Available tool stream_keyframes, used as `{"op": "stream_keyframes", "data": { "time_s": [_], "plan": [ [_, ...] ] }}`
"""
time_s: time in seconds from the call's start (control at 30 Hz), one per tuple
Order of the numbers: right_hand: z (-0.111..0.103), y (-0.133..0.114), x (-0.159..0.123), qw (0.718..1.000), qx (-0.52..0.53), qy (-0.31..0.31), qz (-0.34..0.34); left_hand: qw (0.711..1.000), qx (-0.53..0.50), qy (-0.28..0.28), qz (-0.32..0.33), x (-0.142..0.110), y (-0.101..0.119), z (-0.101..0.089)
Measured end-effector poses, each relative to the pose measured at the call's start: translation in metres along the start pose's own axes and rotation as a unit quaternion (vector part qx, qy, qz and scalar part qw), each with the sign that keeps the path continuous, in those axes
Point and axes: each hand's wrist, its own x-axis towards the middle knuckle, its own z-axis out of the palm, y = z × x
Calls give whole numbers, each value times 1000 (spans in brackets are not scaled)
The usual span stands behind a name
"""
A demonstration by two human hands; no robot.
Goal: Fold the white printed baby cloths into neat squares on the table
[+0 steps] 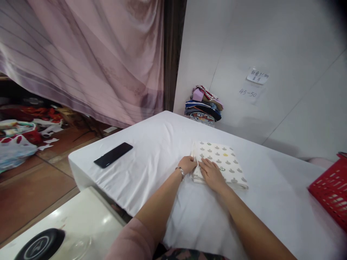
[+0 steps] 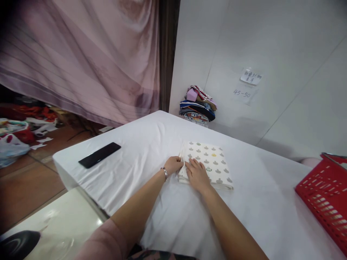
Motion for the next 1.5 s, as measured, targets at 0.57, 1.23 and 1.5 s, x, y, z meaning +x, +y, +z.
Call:
{"op": "stream_keyframes", "data": {
  "time_s": [0.57,1.23,1.5],
  "plan": [
    [-6,-4,1,999,2,-35,-4,995,68,56,-38,-7,10,3],
    [-1,0,29,998,44,-43,-29,994,89,47,-43,-4,12,-1],
    [0,1,27,998,29,-62,-13,993,105,40,-43,20,22,-9]
  ]
}}
